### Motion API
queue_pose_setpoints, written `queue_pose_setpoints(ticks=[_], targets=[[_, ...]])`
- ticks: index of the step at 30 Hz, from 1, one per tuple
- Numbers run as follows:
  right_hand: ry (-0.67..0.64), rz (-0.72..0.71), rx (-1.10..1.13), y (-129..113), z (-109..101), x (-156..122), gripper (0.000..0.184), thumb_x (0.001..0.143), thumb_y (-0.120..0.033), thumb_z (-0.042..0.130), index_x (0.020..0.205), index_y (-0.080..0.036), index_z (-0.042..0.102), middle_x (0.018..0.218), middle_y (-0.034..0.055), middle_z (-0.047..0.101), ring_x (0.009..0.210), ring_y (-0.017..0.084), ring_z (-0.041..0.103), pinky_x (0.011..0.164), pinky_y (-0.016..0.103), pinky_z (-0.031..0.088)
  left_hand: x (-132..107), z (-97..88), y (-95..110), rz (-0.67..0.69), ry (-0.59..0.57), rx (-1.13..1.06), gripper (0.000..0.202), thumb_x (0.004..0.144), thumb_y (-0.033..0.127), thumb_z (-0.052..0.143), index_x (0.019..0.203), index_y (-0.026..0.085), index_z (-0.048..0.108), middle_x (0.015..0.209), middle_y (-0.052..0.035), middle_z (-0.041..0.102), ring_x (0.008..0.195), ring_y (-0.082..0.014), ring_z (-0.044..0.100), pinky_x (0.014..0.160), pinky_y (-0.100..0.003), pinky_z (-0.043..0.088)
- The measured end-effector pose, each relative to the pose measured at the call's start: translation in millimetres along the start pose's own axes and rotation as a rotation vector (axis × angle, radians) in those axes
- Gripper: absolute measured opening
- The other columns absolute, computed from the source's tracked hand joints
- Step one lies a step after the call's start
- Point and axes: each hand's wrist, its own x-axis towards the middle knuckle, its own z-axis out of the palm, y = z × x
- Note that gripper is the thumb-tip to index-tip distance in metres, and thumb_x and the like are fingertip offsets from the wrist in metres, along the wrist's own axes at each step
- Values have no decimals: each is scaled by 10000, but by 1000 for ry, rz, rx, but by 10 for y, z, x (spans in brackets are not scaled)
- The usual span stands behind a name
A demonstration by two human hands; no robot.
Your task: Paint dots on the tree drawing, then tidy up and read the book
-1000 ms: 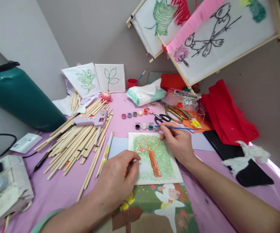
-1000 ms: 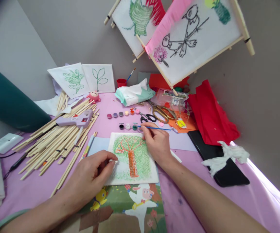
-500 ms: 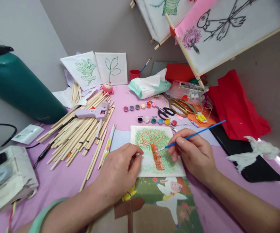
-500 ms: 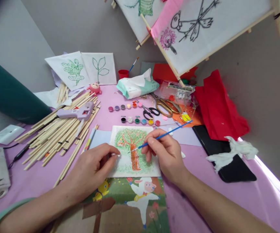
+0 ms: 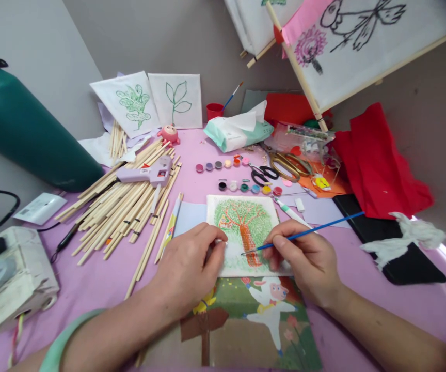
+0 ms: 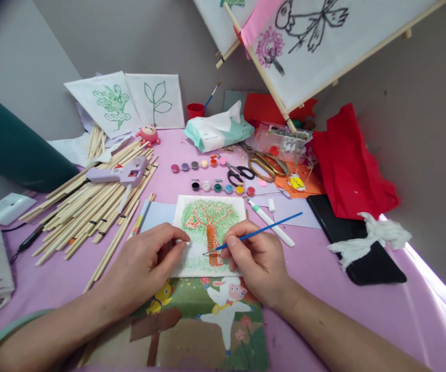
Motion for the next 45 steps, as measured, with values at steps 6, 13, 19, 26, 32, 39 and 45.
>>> queue_pose_setpoints(ticks=[6,13,19,26,32,39,45], targets=[[-12,-27,-51,9,2,-5,162,879,-292,508,766,-191,565,570,3,642,409,107,546,375,208,419,4,-4,1,24,18,3,180,884,216,437,915,196,614,796,-15,628,638,-127,523,566,-251,346],[-29,-72,-99,5,3,4,161,883,-275,497,764,-193,567,566,-6,635,412,105,548,387,211,423,13,7,-3,18,13,1,172,885,220,441,913,197,610,809,-13,628,646,-128,524,569,-254,349],[-33,-108,-145,13,-1,-6,162,889,-262,490,765,-195,571,567,-16,623,410,99,539,380,208,405,5,2,-5,16,10,0,165,885,222,449,907,195,611,809,-12,628,643,-127,520,570,-257,346],[-28,-142,-170,16,-9,-12,142,888,-233,495,775,-198,574,595,-18,624,424,95,543,392,209,411,-4,5,8,11,4,-7,164,888,220,446,907,192,607,812,-13,623,642,-126,513,572,-257,342],[-18,-157,-143,19,-16,-19,147,888,-216,492,768,-192,574,591,-19,613,433,94,542,400,207,413,1,0,-3,8,2,-13,159,887,226,453,916,197,606,798,-6,618,636,-125,511,571,-260,338],[-34,-123,-93,50,-38,-18,141,906,-229,473,815,-188,574,615,-10,605,481,100,548,415,205,412,8,7,-11,7,8,-19,154,888,230,456,908,201,606,802,-4,616,641,-127,512,572,-261,339],[-70,-217,-141,42,-41,-19,139,900,-199,470,834,-187,591,697,-9,601,550,86,565,492,208,437,15,7,-7,13,8,-15,154,886,223,457,897,197,608,801,-6,615,635,-125,508,569,-261,339]])
